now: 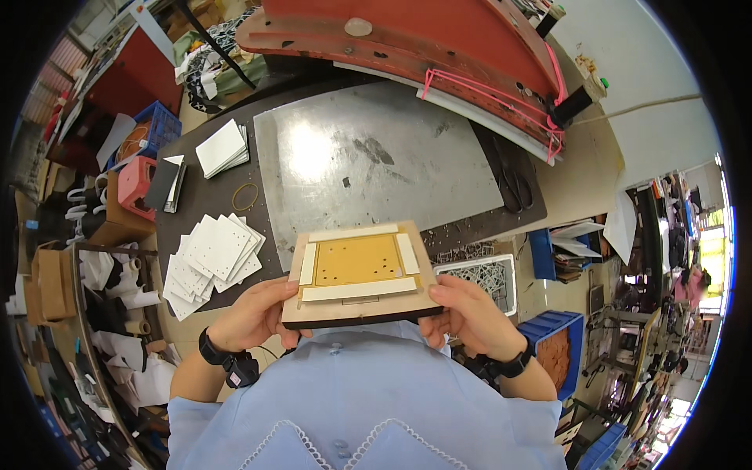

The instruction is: Using a manual press to punch patterns or holes into leather/fabric components.

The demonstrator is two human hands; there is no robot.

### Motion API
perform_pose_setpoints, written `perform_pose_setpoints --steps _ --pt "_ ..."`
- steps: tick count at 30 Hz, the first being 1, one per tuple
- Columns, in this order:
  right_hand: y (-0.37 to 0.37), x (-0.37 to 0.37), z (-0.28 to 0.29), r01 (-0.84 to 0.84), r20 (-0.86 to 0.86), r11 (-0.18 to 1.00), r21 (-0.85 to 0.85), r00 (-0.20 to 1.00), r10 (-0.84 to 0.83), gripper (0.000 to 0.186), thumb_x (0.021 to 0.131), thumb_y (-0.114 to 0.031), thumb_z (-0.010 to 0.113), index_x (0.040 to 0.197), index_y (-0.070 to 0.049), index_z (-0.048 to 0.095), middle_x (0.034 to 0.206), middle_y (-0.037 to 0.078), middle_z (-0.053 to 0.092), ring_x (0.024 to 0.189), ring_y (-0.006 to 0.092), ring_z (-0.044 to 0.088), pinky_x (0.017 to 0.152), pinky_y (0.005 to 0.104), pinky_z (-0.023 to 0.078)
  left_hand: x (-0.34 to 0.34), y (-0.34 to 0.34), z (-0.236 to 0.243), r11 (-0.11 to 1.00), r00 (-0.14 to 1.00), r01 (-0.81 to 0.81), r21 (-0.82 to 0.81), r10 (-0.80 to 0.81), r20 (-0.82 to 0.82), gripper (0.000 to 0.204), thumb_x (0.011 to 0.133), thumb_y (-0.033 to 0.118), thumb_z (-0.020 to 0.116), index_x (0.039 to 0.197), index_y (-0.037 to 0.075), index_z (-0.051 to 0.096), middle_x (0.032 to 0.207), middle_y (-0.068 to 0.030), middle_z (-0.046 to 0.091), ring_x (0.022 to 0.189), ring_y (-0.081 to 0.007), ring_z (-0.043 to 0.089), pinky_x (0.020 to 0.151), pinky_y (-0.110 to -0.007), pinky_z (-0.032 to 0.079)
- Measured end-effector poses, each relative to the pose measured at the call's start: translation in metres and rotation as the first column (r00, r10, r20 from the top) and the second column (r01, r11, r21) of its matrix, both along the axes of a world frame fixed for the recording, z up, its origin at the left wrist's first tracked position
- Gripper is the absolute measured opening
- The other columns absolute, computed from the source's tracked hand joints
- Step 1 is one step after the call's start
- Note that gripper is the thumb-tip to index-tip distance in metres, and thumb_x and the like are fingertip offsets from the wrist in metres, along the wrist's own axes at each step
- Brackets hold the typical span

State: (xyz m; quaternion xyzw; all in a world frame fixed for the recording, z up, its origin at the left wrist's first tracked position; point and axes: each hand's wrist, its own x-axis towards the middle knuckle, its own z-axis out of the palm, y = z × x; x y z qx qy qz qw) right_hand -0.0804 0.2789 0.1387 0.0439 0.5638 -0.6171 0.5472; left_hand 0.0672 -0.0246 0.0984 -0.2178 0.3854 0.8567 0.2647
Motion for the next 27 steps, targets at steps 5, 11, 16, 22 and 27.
perform_pose_setpoints --steps 5,11,16,22,27 --pt "-0.024 -0.036 -0.030 0.129 -0.267 0.968 -0.214 0.946 -0.185 0.037 0.100 -0.035 0.054 0.110 0.000 0.060 0.076 0.008 0.063 0.064 0.0158 0.059 0.058 0.0294 0.047 -0.063 -0.011 -0.011 0.981 0.967 -0.172 -0.095 0.149 -0.206 0.047 0.103 0.035 0.048 0.125 -0.007 0.052 0.095 -0.0181 0.069 0.068 -0.0206 0.069 0.053 -0.031 0.058" --pt "-0.001 -0.017 -0.056 0.117 -0.166 0.984 -0.137 0.976 -0.139 0.036 0.100 -0.035 0.054 0.108 0.000 0.060 0.077 0.008 0.065 0.063 0.0154 0.064 0.057 0.0278 0.052 -0.031 0.013 -0.036 0.984 0.977 -0.167 -0.069 0.156 -0.145 0.047 0.104 0.034 0.048 0.127 -0.007 0.051 0.099 -0.0161 0.069 0.068 -0.0200 0.069 0.054 -0.028 0.058" --pt "0.036 0.014 -0.020 -0.110 -0.018 0.994 -0.027 0.994 0.109 0.032 0.101 -0.027 0.052 0.113 0.002 0.057 0.076 0.009 0.066 0.059 0.0156 0.063 0.054 0.0276 0.052 0.026 0.048 -0.014 0.977 0.984 -0.166 -0.132 0.156 -0.087 0.046 0.103 0.035 0.048 0.129 -0.003 0.048 0.098 -0.0152 0.068 0.066 -0.0201 0.068 0.050 -0.028 0.056" --pt "0.009 -0.040 -0.062 -0.041 -0.189 0.977 -0.211 0.982 0.000 0.029 0.102 -0.030 0.051 0.106 -0.003 0.060 0.073 0.004 0.061 0.060 0.0126 0.058 0.052 0.0261 0.048 -0.013 0.069 -0.040 0.838 0.866 -0.497 -0.226 0.459 -0.199 0.040 0.103 0.035 0.048 0.120 -0.001 0.053 0.096 -0.0134 0.067 0.069 -0.0198 0.068 0.050 -0.030 0.055" --pt "0.064 -0.019 -0.056 -0.278 -0.038 0.949 -0.146 0.961 0.275 0.032 0.101 -0.030 0.055 0.112 0.001 0.058 0.074 0.006 0.064 0.059 0.0125 0.060 0.053 0.0252 0.049 0.051 0.122 -0.033 0.893 0.919 -0.394 -0.217 0.388 -0.071 0.043 0.104 0.035 0.046 0.122 -0.003 0.053 0.092 -0.0141 0.069 0.067 -0.0199 0.069 0.046 -0.027 0.054"
